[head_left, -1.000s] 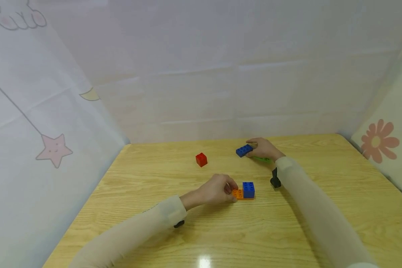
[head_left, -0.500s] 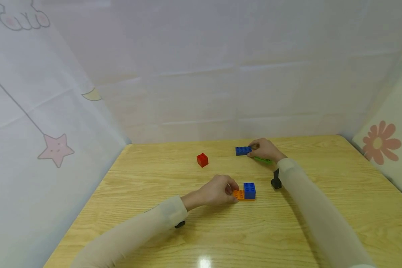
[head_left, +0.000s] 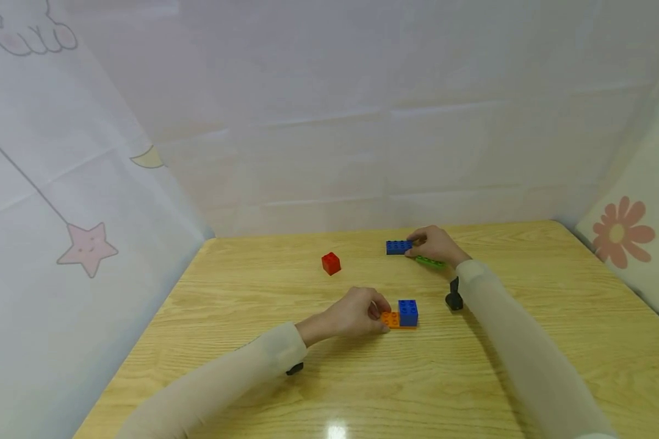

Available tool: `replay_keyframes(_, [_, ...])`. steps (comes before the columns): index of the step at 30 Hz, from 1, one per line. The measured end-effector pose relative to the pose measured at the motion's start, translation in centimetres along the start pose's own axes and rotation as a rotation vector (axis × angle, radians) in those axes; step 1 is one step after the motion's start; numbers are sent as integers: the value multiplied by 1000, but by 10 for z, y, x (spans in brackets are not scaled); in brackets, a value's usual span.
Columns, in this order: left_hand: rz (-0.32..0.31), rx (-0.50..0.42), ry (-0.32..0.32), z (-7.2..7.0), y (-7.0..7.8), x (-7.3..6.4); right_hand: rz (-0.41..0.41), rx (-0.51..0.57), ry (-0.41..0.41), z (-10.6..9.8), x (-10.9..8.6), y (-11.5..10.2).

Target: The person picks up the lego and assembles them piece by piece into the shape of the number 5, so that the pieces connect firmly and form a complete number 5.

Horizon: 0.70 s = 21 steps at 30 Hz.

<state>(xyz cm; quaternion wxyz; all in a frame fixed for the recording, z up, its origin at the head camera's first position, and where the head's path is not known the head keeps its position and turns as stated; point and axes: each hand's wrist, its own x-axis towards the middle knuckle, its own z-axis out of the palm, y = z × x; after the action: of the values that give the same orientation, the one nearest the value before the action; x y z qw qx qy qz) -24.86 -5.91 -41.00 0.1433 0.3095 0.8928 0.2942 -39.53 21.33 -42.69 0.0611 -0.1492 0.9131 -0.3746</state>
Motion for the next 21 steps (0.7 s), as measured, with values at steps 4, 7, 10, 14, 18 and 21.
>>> replay_keyframes(4, [7, 4, -1, 0, 2, 0, 13, 19, -14, -1, -2, 0])
replay_keyframes(7, [15, 9, 0, 1, 3, 1, 18, 26, -20, -1, -3, 0])
replay_keyframes(10, [14, 14, 3, 2, 3, 3, 10, 19, -16, -3, -3, 1])
replay_keyframes(14, [-1, 10, 0, 3, 3, 6, -1, 14, -6, -5, -4, 4])
replay_keyframes(18, [-11, 0, -3, 5, 1, 8, -21, 33, 8, -8, -8, 5])
replay_keyframes(21, [-11, -5, -2, 6, 1, 8, -35, 44, 24, -11, -12, 4])
